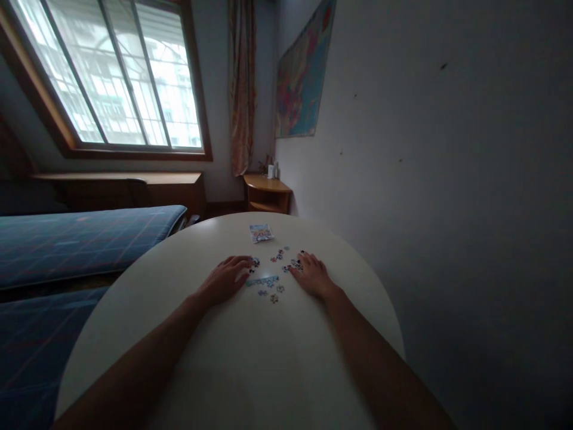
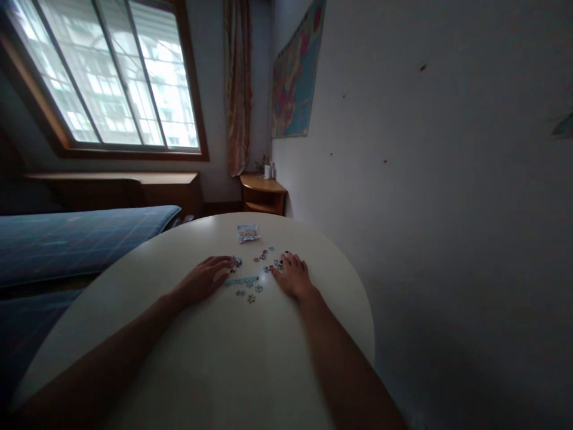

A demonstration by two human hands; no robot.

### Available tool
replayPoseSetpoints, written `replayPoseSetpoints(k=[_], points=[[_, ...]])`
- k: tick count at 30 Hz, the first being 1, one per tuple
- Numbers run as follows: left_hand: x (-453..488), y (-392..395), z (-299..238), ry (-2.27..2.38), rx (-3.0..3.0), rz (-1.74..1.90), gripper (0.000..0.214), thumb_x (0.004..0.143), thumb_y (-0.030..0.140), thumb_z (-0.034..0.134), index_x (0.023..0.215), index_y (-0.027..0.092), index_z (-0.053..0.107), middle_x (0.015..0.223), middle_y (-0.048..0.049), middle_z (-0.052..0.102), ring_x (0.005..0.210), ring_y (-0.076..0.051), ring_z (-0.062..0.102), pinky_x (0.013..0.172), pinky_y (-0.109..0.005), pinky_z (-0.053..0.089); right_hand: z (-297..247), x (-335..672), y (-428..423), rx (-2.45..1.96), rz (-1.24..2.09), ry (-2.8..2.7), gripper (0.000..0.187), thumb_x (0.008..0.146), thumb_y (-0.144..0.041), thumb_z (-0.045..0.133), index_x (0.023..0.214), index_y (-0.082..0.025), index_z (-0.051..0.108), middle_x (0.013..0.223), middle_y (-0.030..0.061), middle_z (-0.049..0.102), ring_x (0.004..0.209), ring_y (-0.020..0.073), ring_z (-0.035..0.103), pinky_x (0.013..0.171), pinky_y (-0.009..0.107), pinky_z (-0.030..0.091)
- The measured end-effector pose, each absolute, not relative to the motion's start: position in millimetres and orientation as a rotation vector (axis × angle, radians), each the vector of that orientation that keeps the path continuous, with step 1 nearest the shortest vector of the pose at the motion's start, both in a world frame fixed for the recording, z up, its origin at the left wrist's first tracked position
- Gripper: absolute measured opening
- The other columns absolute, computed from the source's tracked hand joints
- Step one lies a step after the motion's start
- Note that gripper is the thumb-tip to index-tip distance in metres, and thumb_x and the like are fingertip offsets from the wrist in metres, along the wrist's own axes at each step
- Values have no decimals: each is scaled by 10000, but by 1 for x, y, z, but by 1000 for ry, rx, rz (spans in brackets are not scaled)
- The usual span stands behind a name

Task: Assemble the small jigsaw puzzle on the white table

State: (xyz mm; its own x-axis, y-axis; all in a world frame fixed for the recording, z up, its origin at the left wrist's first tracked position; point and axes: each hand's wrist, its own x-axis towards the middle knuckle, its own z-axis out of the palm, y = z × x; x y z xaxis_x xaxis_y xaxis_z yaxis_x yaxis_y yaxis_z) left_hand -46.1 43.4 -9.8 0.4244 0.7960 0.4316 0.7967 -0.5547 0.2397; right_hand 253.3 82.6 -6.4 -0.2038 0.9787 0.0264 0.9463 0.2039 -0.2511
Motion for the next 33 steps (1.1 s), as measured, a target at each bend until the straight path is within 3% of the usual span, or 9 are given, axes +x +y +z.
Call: replayPoseSetpoints(k=[4, 10, 17, 23, 28, 33], points=[[-61, 56, -21, -1665, -2526, -823, 414, 940, 348, 473, 1327, 246, 576, 1386, -75, 568, 1279, -271, 500, 1090, -482, 412, -6, 248, 87, -1825, 226, -2304, 720, 967, -599, 309, 1545, -171, 268, 1629, 108, 194, 1496, 299, 150, 1192, 485, 124], [-66, 65, -32, -1824, -2387, -824, 439, 899, 363, 499, 1288, 191, 607, 1390, -110, 564, 1293, -317, 486, 1096, -494, 406, -5, 246, 95, -1831, 190, -2303, 645, 971, -569, 327, 1501, -204, 371, 1600, 103, 284, 1468, 301, 220, 1168, 498, 166], [-62, 62, -29, -1836, -2398, -862, 447, 908, 394, 494, 1291, 186, 595, 1383, -127, 566, 1291, -318, 486, 1091, -509, 403, 13, 231, 115, -1820, 36, -2248, 448, 987, -453, 369, 1338, -258, 568, 1379, 129, 547, 1227, 311, 508, 1014, 501, 346], [-57, 52, -21, -1592, -2607, -808, 544, 896, 422, 565, 1413, 276, 479, 1462, -79, 492, 1363, -300, 404, 1122, -526, 356, 32, 207, 140, -1774, 31, -2363, 322, 959, -366, 495, 1176, -248, 703, 1249, 106, 664, 1159, 258, 576, 999, 411, 364], [-56, 50, -20, -1551, -2660, -811, 550, 900, 442, 574, 1414, 273, 476, 1467, -78, 488, 1380, -297, 384, 1144, -520, 331, 42, 203, 160, -1796, 200, -2421, 221, 881, -299, 641, 1037, -218, 775, 1084, 97, 746, 1020, 203, 664, 839, 258, 447], [-53, 50, -18, -1561, -2661, -796, 540, 910, 449, 559, 1411, 265, 475, 1459, -70, 498, 1379, -289, 386, 1148, -511, 326, 51, 210, 178, -1867, 362, -2425, 205, 775, -284, 765, 957, -195, 795, 997, 91, 768, 915, 191, 695, 739, 222, 462]])
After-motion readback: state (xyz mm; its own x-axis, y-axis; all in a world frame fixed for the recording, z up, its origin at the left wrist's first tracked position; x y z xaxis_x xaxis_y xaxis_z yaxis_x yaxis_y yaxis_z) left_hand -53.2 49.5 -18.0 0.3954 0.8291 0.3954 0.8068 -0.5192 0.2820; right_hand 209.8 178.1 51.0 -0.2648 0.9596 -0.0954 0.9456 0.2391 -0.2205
